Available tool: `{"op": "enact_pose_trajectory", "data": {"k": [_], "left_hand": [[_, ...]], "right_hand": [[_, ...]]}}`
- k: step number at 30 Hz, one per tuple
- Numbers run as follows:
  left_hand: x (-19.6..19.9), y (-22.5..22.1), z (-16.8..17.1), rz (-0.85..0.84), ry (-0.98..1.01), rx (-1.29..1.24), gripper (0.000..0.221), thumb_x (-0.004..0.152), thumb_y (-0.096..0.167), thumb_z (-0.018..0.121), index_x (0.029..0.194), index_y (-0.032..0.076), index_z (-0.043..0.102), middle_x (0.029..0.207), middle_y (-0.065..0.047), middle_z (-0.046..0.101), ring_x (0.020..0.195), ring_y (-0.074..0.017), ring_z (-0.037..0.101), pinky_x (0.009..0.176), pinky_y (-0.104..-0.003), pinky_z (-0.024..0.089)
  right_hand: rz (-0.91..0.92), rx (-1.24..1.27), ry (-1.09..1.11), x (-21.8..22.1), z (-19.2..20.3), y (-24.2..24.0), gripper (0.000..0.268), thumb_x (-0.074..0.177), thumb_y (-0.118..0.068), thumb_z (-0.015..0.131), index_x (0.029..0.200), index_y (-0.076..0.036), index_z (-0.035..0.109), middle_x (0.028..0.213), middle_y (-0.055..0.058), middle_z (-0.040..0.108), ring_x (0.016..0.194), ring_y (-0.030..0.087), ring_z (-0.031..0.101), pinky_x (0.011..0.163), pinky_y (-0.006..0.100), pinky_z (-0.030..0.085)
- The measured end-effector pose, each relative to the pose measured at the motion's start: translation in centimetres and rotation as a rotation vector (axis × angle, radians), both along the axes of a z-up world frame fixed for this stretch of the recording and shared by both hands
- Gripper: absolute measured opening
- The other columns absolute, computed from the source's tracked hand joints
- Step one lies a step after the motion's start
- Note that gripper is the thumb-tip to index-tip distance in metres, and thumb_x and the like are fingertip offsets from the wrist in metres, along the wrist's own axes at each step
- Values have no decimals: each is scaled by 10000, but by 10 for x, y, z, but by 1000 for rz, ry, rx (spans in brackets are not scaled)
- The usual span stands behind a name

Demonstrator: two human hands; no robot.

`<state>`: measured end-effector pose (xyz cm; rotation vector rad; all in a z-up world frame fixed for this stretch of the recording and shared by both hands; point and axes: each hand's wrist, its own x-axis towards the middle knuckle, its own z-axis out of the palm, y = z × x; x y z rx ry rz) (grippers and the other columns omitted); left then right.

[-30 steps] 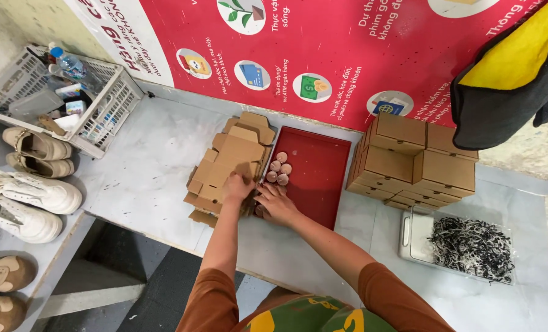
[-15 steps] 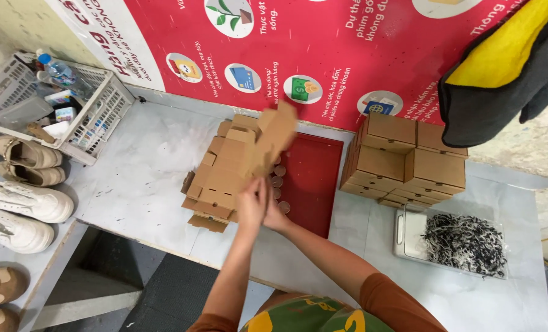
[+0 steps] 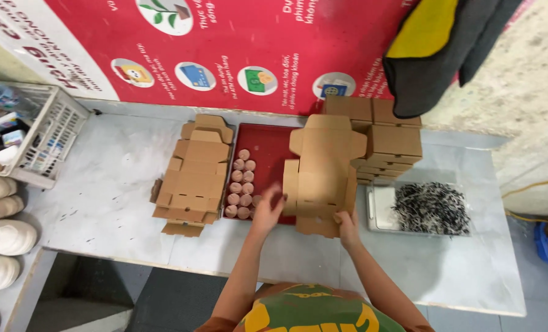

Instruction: Folding cardboard boxes and packing candles with protective wrap and filler.

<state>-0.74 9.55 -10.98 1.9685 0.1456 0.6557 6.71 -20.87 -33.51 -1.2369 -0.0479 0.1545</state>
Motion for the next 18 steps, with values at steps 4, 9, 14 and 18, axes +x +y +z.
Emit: {"op": "enact_pose_trajectory", "data": {"k": [4,9,14,18], "left_hand": [[-4,-43,-15,-288,292,-222,321,955,116,647,1265,46,696,1186,-150,779,1112,-281,758,989,-361,558],[-10,-89,-43,-361,453,55,450,938,30,629,1388,54,619,1276,-192,670,1164,-358,652,997,-412,514],[-6,-103,-42,-440,652,275,886,832,2,705,1598,107,272,1482,-193,448,1260,-364,570,1016,-410,523],[5,-108,-30,-453,637,541,1298,613,55,894,1567,80,13,1649,-181,215,1270,-357,550,870,-430,570]], "right_hand": [[-10,-182,217,-26,87,-25,453,1027,-115,481,1465,-25,558,1051,153,528,889,261,415,741,410,417],[-39,-1129,-384,-32,74,-46,543,910,-213,573,1370,65,499,1363,350,513,1263,508,494,1089,509,426],[54,-1140,-34,-39,150,-35,603,996,-315,481,1509,-6,408,1383,297,522,1283,469,506,1076,486,430],[147,-929,-388,-15,65,-79,550,1050,-108,501,1590,-40,419,1414,321,548,1271,475,560,1046,511,475]]}}
